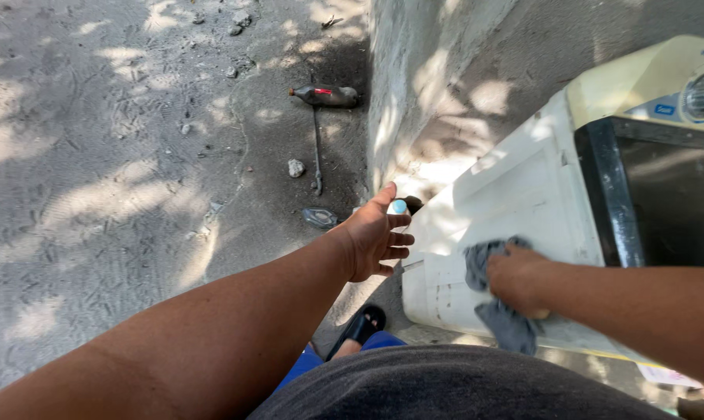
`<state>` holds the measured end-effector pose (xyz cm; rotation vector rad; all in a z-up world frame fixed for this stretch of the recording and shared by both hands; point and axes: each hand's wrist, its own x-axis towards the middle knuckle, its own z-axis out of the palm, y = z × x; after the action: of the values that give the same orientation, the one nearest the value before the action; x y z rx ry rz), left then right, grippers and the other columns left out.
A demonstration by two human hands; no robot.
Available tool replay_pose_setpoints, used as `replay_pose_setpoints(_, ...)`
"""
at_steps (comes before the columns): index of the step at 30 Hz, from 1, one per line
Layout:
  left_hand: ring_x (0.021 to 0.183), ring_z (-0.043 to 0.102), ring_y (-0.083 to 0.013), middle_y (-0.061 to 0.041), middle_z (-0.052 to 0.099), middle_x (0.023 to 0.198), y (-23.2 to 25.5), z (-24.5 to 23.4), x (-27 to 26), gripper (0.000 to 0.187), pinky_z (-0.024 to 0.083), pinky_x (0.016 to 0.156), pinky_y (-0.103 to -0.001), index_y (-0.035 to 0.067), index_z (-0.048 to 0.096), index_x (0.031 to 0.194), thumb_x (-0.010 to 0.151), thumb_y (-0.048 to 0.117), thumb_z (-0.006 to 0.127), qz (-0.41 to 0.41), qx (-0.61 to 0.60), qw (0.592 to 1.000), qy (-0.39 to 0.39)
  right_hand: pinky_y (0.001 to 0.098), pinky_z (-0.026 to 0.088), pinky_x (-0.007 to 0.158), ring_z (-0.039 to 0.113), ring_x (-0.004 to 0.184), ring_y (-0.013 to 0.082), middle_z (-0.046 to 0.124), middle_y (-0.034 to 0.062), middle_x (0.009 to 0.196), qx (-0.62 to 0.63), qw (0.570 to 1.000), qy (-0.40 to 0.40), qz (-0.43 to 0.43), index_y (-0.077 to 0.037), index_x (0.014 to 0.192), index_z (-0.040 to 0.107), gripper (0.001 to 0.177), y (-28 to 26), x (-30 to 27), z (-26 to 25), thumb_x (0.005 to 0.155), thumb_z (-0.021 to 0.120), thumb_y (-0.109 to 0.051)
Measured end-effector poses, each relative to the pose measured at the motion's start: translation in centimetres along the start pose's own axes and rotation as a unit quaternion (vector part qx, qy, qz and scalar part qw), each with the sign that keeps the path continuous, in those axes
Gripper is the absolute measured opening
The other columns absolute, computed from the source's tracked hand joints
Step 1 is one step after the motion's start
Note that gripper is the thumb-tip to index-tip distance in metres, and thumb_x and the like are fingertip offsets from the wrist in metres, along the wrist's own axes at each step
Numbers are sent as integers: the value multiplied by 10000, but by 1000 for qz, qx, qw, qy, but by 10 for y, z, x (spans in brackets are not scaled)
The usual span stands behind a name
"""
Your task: The person cleans a washing machine by wiping the exterior, the control panel, the lids, and the interior tub with a cloth.
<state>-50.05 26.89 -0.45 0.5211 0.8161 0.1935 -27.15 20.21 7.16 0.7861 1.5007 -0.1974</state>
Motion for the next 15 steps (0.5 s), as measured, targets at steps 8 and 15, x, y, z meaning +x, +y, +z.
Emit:
replay_pose_setpoints(8, 1475, 403, -295, -144, 404, 1618, 2, -18, -11, 931, 229, 1202, -602, 198, 374, 1584, 884, 791, 215, -11, 75, 996, 43, 612, 200, 1223, 180, 1562, 377, 379, 132, 1595, 15, 988, 85, 132, -130, 1369, 626, 412, 56, 60, -27, 958, 636, -160)
replay_pose_setpoints(15, 1472, 435, -319, -202, 399, 1611, 16, -9, 5, 952, 234, 1199, -590, 159, 366, 1590, 902, 789, 176, -66, 127, 987, 70, 611, 181, 1219, 193, 1568, 341, 387, 158, 1596, 50, 997, 48, 33, -75, 1340, 661, 381, 10, 72, 11, 989, 585, -201)
